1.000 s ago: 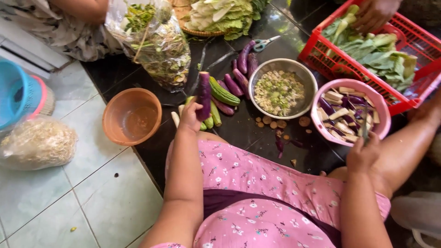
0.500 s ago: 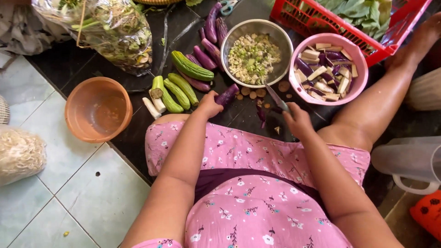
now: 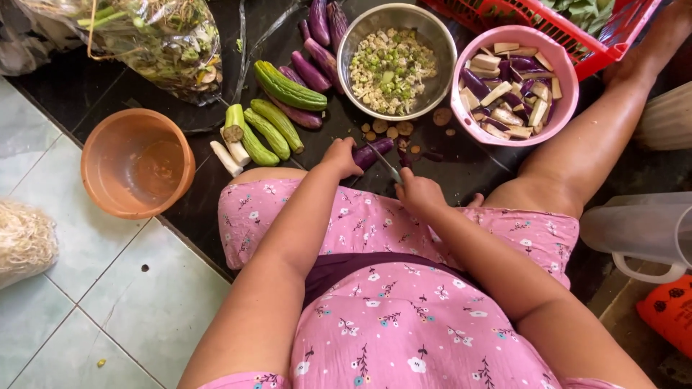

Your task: A person sitting on the floor peels and cuts eggplants into small pieces using a knife, placing the cut pieces into a pink bowl.

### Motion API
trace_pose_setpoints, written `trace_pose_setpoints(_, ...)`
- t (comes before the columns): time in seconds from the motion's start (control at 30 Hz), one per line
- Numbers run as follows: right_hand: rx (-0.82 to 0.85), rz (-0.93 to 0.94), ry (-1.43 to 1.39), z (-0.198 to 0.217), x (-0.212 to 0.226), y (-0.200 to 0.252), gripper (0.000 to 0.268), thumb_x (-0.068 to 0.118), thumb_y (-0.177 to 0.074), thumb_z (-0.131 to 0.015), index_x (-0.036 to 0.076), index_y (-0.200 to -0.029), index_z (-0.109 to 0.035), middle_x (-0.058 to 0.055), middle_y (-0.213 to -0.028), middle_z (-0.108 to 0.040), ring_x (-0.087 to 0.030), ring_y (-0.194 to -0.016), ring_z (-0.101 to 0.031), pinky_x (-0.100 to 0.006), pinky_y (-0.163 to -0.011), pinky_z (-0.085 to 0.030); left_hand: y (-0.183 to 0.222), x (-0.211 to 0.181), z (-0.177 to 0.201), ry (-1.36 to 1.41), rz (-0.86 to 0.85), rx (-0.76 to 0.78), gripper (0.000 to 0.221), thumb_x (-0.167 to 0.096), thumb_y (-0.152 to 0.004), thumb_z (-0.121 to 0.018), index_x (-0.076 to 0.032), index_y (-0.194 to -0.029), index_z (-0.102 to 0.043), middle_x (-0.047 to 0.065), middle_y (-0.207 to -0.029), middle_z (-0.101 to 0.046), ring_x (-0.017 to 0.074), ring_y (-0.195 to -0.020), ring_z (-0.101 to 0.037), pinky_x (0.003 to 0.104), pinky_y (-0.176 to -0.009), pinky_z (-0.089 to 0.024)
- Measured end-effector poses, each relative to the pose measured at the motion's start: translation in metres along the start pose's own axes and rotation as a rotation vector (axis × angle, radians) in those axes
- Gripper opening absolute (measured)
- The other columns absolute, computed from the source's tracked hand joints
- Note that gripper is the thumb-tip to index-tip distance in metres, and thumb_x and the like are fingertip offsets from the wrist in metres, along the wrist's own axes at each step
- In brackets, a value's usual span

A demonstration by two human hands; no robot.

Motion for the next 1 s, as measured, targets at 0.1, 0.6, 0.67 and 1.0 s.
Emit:
trace_pose_setpoints(0.1, -0.053, 0.048, 0.030, 0.005, 0.019, 0.005, 0.025, 0.040, -0.097, -0.047, 0.016, -0.107, -0.045, -0.020, -0.077, -0.070, -0.044, -0.078, -0.072, -0.058, -0.076, -0.057, -0.007, 0.020, 0.001, 0.018, 0.058, 0.014, 0.068, -0.021, -0.060, -0.090, -0.006, -0.122, -0.064, 0.020, -0.121, -0.062, 0.0371, -0.120, -0.065, 0.044, -0.100, -0.056)
trace_pose_setpoints(0.6, -0.173, 0.135, 0.156, -0.008, 0.027, 0.006, 0.023, 0.038, -0.097, -0.046, 0.016, -0.101, -0.043, -0.016, -0.072, -0.068, -0.042, -0.069, -0.072, -0.055, -0.069, -0.058, 0.003, 0.014, 0.003, -0.015, 0.112, 0.101, 0.041, -0.026, -0.069, -0.087, -0.008, -0.104, -0.076, 0.017, -0.101, -0.075, 0.0351, -0.104, -0.073, 0.042, -0.086, -0.061)
trace_pose_setpoints(0.67, -0.183, 0.137, 0.163, -0.012, 0.027, 0.004, 0.023, 0.038, -0.097, -0.046, 0.016, -0.101, -0.043, -0.016, -0.071, -0.067, -0.042, -0.069, -0.072, -0.055, -0.068, -0.058, -0.001, 0.018, 0.001, -0.019, 0.114, 0.101, 0.041, -0.027, -0.069, -0.087, -0.008, -0.104, -0.077, 0.017, -0.102, -0.075, 0.0345, -0.105, -0.073, 0.042, -0.086, -0.061)
trace_pose_setpoints(1.0, -0.385, 0.222, 0.359, -0.032, 0.024, 0.000, 0.021, 0.032, -0.091, -0.054, 0.016, -0.100, -0.045, -0.006, -0.060, -0.060, -0.032, -0.054, -0.069, -0.046, -0.054, -0.058, 0.044, -0.029, 0.025, -0.273, 0.056, 0.238, 0.063, -0.043, -0.079, -0.079, 0.002, -0.123, -0.069, 0.023, -0.124, -0.070, 0.0359, -0.124, -0.064, 0.046, -0.103, -0.055)
Point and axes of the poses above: each hand's wrist, its own y-axis away from the middle knuckle, its own z-axis out of the back of the hand, x = y × z, the point moved 5 cm from there along -y, towards the middle knuckle
